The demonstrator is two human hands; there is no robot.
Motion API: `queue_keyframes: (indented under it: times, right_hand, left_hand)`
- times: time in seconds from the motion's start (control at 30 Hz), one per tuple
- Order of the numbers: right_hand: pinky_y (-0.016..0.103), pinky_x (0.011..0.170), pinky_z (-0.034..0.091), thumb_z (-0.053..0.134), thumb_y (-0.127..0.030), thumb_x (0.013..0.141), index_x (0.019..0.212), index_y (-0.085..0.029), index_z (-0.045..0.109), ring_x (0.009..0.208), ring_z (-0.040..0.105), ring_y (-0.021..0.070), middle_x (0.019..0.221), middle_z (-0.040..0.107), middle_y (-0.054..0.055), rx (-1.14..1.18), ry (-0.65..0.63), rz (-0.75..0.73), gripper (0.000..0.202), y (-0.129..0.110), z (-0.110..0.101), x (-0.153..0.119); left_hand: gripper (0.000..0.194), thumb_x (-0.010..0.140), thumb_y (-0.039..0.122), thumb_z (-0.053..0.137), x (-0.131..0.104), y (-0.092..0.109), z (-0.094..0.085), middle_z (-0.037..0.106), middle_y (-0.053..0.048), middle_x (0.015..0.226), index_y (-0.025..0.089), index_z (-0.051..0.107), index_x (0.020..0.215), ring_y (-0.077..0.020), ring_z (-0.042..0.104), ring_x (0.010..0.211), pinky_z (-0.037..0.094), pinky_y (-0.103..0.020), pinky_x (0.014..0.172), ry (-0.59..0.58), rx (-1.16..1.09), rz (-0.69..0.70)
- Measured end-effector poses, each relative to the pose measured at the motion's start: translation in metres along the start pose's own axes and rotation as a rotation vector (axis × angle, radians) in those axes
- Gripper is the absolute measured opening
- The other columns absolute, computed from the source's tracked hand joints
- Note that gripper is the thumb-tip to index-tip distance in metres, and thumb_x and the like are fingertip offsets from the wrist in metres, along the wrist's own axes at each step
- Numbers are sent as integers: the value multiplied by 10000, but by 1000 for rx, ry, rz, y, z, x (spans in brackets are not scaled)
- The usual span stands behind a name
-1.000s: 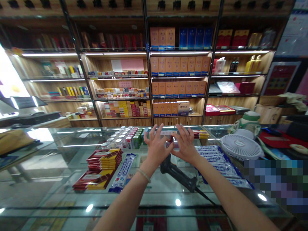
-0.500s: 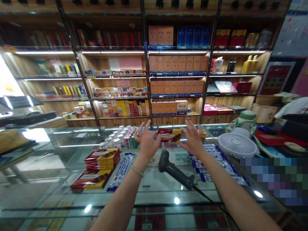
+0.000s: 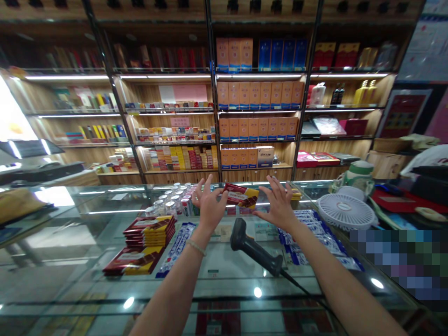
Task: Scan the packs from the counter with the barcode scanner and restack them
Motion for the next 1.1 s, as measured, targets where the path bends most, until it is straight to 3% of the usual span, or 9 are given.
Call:
queue_keyframes:
  times: [0.3, 0.4, 0.53, 0.6, 0.9, 1.1]
  right_hand:
    - [594, 1229, 95, 690, -530, 853, 1300, -199, 562, 1502, 327, 342, 1620, 366, 206, -24, 26, -29, 571, -1, 0, 1]
    - [591, 1231, 102, 678, -506, 866, 1305, -193, 562, 1503, 326, 339, 1619, 369, 205, -36, 30, -27, 552, 1, -1, 1]
    - [590, 1236, 85, 685, -502, 865, 1320, -187, 562, 1493, 336, 339, 1610, 386, 203, -53, 36, -33, 567, 5, -2, -1]
    - [592, 1234, 87, 683, -505, 866, 1328, -195, 564, 1491, 337, 342, 1618, 376, 195, -56, 32, -34, 569, 7, -1, -2]
    - [600, 1227, 106, 685, -494, 877, 1326, -214, 577, 1489, 343, 347, 1615, 376, 195, -57, 26, -43, 541, 5, -4, -3]
    - [603, 1214, 142, 690, -439, 870, 1360, -232, 556, 1492, 319, 355, 1636, 337, 172, -39, 41, -55, 549, -2, -11, 8]
  left_hand:
    - [252, 946, 372, 557, -3, -2, 11, 474, -64, 1583, 245, 767, 887, -339, 314, 1505, 251, -641, 1211, -32, -14, 30]
    - [300, 933, 461, 591, -3, 1, 7, 373, -99, 1645, 251, 746, 1080, -353, 273, 1527, 192, -637, 1223, -69, 62, 81]
    - [854, 752, 644, 760, -7, 5, 1, 279, -161, 1679, 273, 513, 1481, -385, 218, 1549, 35, -624, 1244, -106, 198, 267]
    - [954, 712, 634, 802, -10, 5, 1, 280, -158, 1680, 298, 450, 1533, -392, 208, 1555, -22, -610, 1247, -128, 246, 327]
    - [750, 724, 395, 859, -10, 2, 3, 298, -140, 1674, 355, 571, 1416, -377, 230, 1553, -8, -638, 1233, -102, 305, 336]
    - [787, 643, 382, 917, 5, 10, -25, 321, -143, 1664, 338, 601, 1362, -378, 239, 1546, 1, -654, 1236, -110, 323, 406]
Point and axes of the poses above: each hand's wrist, its own x-axis towards the middle knuckle, its own z-axis out of the palm, y = z × x, the point moved 5 cm from there along x, towards the middle knuckle
